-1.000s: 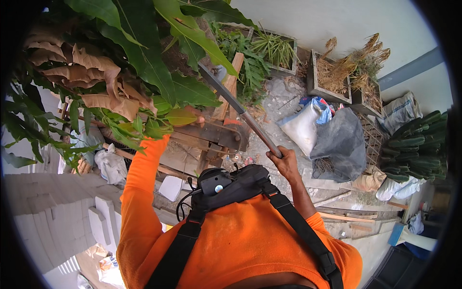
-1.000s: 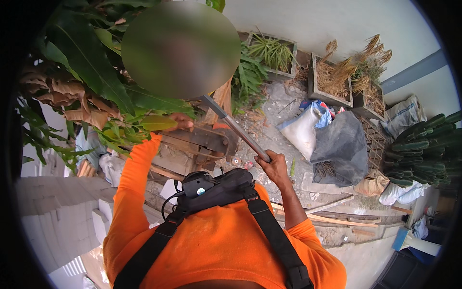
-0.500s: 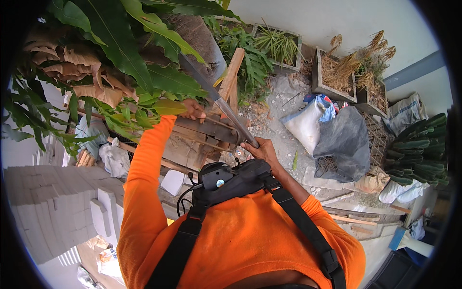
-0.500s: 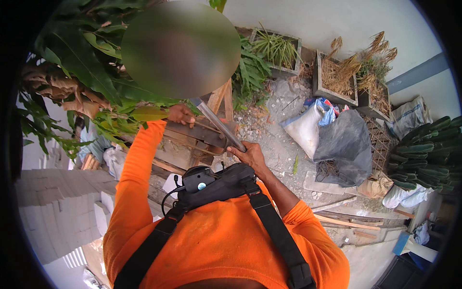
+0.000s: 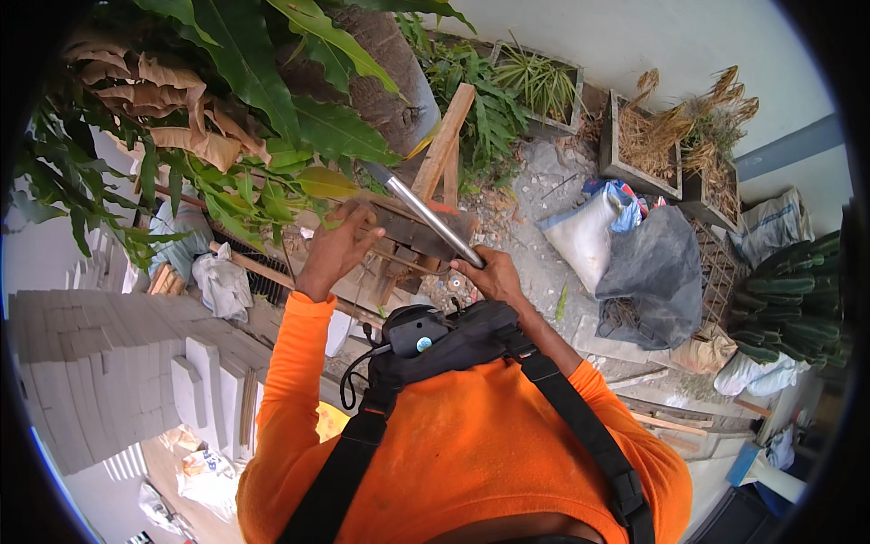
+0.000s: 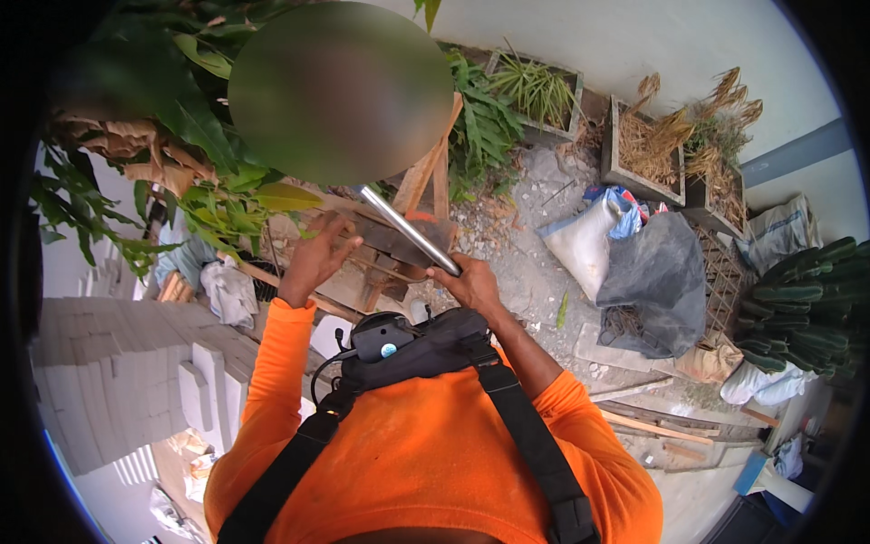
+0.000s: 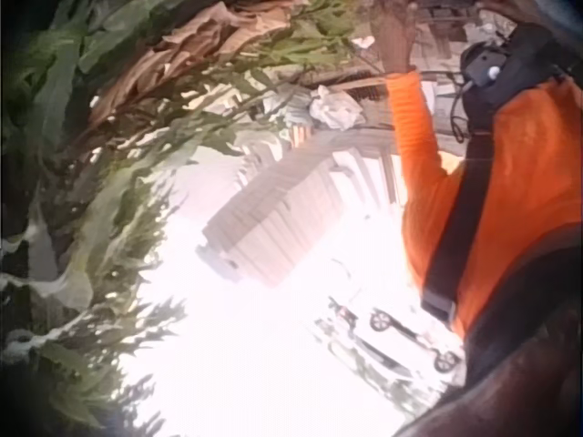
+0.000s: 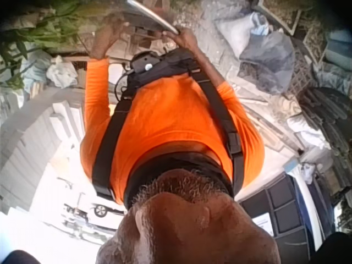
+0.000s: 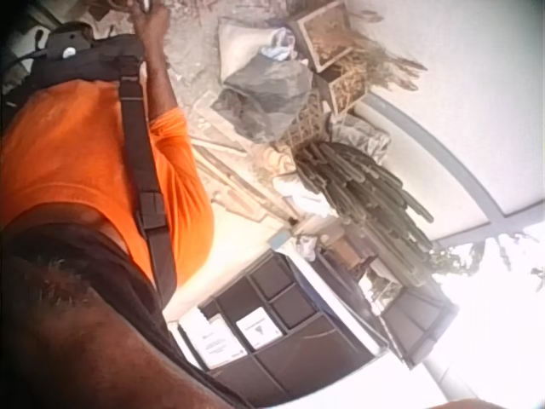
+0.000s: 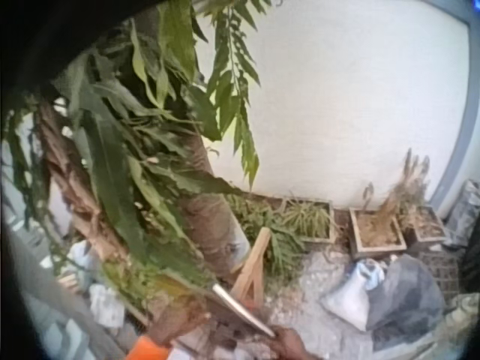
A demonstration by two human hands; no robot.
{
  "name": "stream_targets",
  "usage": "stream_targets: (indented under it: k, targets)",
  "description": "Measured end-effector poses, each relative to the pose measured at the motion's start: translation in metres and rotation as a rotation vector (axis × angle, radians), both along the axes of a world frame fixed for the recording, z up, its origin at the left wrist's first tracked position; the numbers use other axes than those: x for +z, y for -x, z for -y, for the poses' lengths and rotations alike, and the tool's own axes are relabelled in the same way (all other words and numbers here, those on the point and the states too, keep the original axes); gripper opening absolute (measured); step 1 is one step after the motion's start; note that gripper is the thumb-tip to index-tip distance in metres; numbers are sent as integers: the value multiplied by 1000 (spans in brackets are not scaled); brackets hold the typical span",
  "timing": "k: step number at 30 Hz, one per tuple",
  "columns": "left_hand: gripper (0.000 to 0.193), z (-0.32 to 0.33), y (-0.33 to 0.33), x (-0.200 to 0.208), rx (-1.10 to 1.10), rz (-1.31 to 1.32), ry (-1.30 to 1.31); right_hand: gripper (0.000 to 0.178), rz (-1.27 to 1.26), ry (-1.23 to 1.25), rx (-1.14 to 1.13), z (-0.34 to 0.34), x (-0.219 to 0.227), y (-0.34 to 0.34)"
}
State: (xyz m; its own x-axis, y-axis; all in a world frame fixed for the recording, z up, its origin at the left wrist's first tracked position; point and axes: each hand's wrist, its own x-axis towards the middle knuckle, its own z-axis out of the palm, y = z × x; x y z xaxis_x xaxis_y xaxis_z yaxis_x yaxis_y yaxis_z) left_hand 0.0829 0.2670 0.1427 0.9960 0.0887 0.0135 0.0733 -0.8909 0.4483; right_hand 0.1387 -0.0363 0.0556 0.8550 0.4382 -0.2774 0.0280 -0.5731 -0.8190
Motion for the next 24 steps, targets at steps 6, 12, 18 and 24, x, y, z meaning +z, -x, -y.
stream_targets:
  k: [6, 12, 18, 24]
  targets:
    - [42, 3, 51, -65, -132, 104, -62, 61, -3, -152, -80, 91, -14, -3]
    - [31, -8, 39, -79, -276, 145, -135, 62, 106, 20, -127, 215, 9, 5]
    - [28, -15, 34, -89, -318, 263, -63, 62, 174, 301, -170, 301, 32, 41]
    - [28, -19, 32, -88, -339, 209, 40, 63, 149, 487, -115, 310, 47, 66]
